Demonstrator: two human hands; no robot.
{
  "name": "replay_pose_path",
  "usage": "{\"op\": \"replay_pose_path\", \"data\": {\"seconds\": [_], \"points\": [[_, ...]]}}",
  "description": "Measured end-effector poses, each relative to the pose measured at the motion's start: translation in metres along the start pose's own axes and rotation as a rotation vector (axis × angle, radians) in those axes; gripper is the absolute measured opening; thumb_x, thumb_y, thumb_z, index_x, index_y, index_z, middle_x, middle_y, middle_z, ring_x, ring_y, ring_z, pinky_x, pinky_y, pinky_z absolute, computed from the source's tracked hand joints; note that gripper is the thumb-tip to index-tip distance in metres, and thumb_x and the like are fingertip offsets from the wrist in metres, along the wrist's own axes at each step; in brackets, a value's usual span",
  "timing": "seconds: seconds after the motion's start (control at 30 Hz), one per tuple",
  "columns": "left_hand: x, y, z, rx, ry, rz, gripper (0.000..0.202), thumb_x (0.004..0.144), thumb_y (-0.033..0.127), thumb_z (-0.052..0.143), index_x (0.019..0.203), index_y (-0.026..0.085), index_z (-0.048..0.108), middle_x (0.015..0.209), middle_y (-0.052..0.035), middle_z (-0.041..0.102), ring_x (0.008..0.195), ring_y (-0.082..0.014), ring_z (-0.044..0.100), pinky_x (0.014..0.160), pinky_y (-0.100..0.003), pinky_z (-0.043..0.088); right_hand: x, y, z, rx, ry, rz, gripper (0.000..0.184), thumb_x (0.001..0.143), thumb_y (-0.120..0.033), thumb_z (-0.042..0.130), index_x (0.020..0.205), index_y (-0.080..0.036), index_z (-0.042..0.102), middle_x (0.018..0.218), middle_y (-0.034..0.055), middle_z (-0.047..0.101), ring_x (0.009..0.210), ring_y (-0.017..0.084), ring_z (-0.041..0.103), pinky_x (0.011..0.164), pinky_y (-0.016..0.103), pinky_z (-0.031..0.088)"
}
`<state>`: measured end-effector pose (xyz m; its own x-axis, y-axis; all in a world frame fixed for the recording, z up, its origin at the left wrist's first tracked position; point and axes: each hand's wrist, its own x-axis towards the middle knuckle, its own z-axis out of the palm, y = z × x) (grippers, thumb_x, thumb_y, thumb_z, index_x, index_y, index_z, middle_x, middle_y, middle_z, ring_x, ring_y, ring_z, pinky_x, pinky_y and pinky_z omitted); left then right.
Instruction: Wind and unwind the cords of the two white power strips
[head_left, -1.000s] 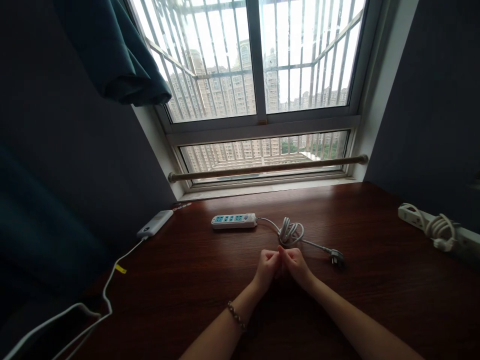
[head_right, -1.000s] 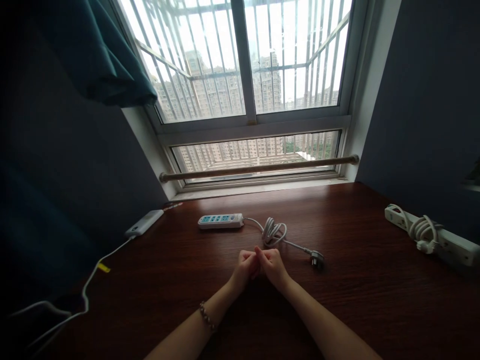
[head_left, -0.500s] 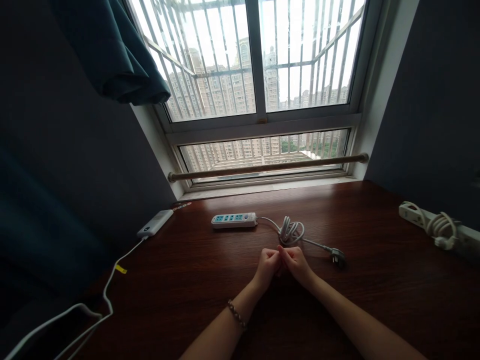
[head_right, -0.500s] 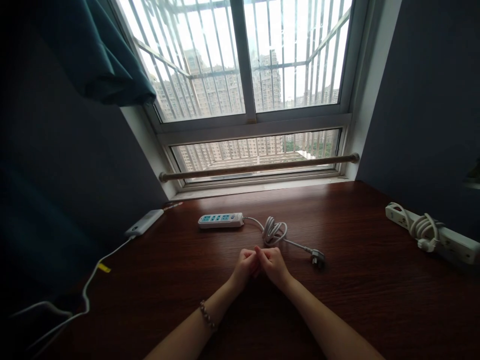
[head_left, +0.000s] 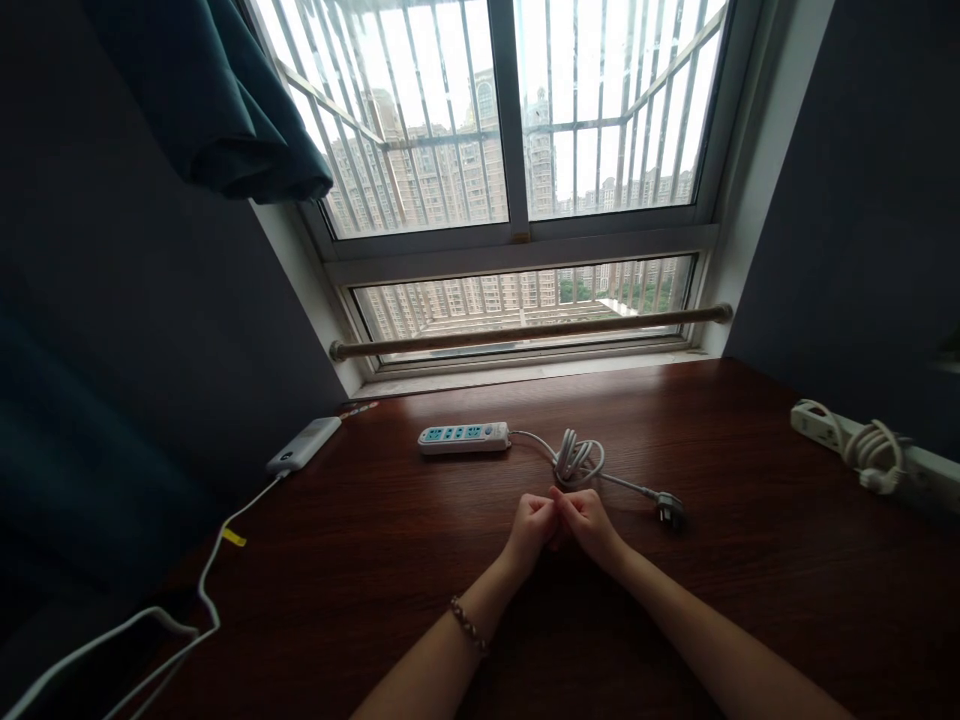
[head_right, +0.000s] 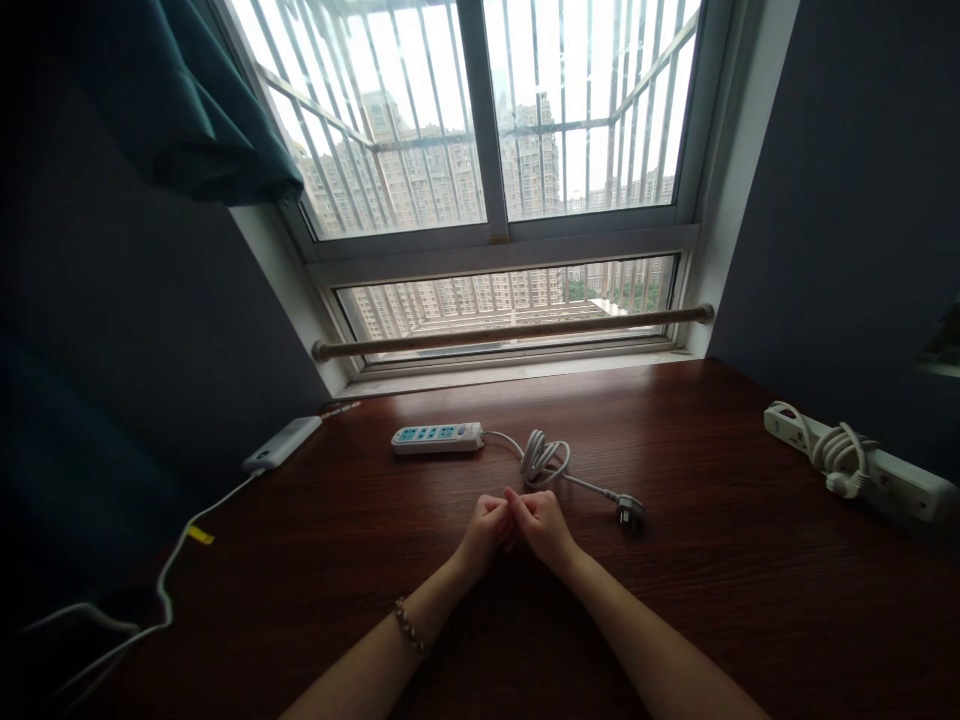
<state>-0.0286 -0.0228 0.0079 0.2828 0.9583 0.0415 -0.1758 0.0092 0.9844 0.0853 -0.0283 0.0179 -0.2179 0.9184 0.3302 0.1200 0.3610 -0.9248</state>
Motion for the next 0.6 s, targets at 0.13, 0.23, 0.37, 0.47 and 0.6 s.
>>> {"op": "replay_pose_path", "data": {"seconds": [0.13, 0.23, 0.37, 0.47, 0.6], "points": [[0.0001, 0.0003, 0.0002, 0.002, -0.001, 0.000, 0.057, 0.064, 0.059, 0.059, 0.031, 0.019, 0.035, 0.028, 0.0043, 0.028, 0.027, -0.0066, 0.030, 0.033, -0.023, 0.014, -0.0003, -0.0019, -0.0008, 0.006, -0.025, -0.009, 0.059, 0.087, -0.051, 0.041, 0.041, -0.016, 0.051, 0.037, 0.0012, 0.052, 0.034, 0.008, 0.046, 0.038, 0.018, 0.034], [0.0004, 0.0004, 0.0003, 0.002, 0.001, -0.002, 0.057, 0.063, 0.060, 0.059, 0.031, 0.019, 0.035, 0.027, 0.0043, 0.028, 0.027, -0.0068, 0.030, 0.033, -0.023, 0.015, -0.0003, -0.0012, -0.0010, 0.019, -0.029, -0.009, 0.058, 0.087, -0.051, 0.041, 0.042, -0.016, 0.052, 0.037, 0.0014, 0.052, 0.034, 0.009, 0.048, 0.038, 0.018, 0.034], [0.0005, 0.0005, 0.0007, -0.003, 0.008, -0.008, 0.058, 0.062, 0.061, 0.060, 0.032, 0.019, 0.034, 0.028, 0.0045, 0.028, 0.026, -0.0065, 0.030, 0.033, -0.023, 0.016, -0.0002, -0.0004, -0.0006, 0.040, -0.026, 0.008, 0.059, 0.087, -0.051, 0.042, 0.041, -0.015, 0.052, 0.036, 0.0016, 0.053, 0.034, 0.010, 0.050, 0.037, 0.017, 0.034], [-0.0001, 0.0017, 0.0014, -0.001, 0.013, -0.014, 0.058, 0.061, 0.062, 0.060, 0.032, 0.019, 0.034, 0.028, 0.0047, 0.028, 0.027, -0.0063, 0.030, 0.034, -0.023, 0.016, -0.0003, -0.0014, -0.0003, 0.048, -0.035, 0.009, 0.060, 0.087, -0.053, 0.041, 0.042, -0.015, 0.053, 0.038, 0.0023, 0.054, 0.035, 0.010, 0.051, 0.037, 0.018, 0.035], [-0.0012, 0.0049, 0.0026, 0.007, 0.015, -0.020, 0.058, 0.062, 0.062, 0.060, 0.032, 0.019, 0.035, 0.027, 0.0047, 0.028, 0.027, -0.0062, 0.030, 0.034, -0.023, 0.015, -0.0004, -0.0028, -0.0004, 0.034, -0.034, 0.002, 0.060, 0.086, -0.055, 0.041, 0.043, -0.016, 0.054, 0.038, 0.0024, 0.055, 0.035, 0.011, 0.052, 0.038, 0.018, 0.037]]}}
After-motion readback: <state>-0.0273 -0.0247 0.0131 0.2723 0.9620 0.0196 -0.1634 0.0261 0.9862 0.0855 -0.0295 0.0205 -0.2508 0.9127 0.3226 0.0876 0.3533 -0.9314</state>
